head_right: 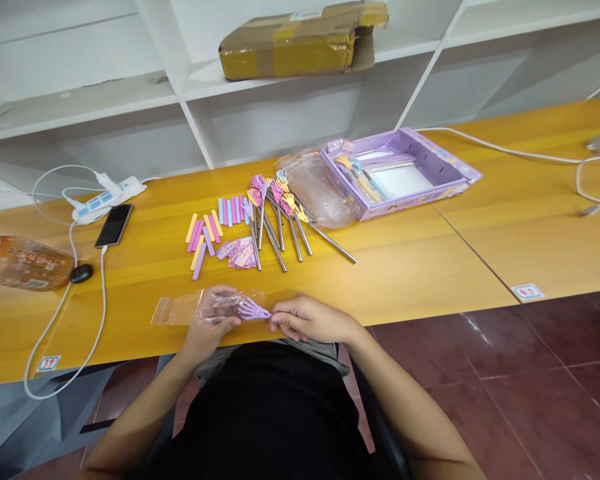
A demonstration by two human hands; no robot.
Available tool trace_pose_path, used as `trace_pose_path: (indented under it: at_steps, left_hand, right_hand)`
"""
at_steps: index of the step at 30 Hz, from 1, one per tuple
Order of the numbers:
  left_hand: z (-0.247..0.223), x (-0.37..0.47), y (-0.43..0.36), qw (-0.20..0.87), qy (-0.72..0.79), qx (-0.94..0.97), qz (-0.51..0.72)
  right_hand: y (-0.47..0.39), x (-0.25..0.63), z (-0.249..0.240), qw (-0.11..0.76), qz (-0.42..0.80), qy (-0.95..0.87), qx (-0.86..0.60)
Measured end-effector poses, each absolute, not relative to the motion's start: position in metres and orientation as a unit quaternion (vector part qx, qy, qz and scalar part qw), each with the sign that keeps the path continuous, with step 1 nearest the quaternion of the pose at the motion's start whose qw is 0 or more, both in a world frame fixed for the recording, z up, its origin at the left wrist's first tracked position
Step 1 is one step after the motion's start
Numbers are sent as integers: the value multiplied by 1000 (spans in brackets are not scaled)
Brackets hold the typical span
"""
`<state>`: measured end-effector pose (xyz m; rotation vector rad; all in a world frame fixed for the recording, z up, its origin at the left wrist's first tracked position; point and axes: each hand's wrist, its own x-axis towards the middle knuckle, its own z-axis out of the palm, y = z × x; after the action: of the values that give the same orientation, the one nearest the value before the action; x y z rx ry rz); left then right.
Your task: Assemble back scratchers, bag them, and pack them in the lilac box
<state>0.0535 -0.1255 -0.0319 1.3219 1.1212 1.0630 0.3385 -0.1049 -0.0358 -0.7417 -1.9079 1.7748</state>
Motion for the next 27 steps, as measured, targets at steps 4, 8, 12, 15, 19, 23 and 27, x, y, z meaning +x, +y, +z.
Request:
trace_pose_path:
  at_steps: [4, 8, 12, 15, 19, 23, 27]
  left_hand:
    - [-33, 53, -126, 532, 465, 566, 424]
    - [-33, 55, -127, 551, 462, 567, 401]
    - [-29, 57, -127, 574, 458, 572, 365]
    - [-27, 57, -125, 563, 462, 586, 356]
    - [-27, 57, -124, 593, 452, 559, 362]
    - [-30, 60, -121, 569, 477, 488, 460]
    - [-31, 60, -114, 544, 469, 384, 579]
  right_hand:
    - [-105, 338, -38, 205, 648, -681, -271]
    - [-105, 336, -35, 196, 636, -689, -286]
    - [-105, 334, -29, 198, 627, -690, -302]
    - [-107, 331, -27, 187, 627, -691, -308]
    - [-108, 327, -26, 197, 591, -718, -310]
    - [-105, 329, -25, 231, 559, -730, -319]
    - [-101, 334, -25, 229, 529, -748, -329]
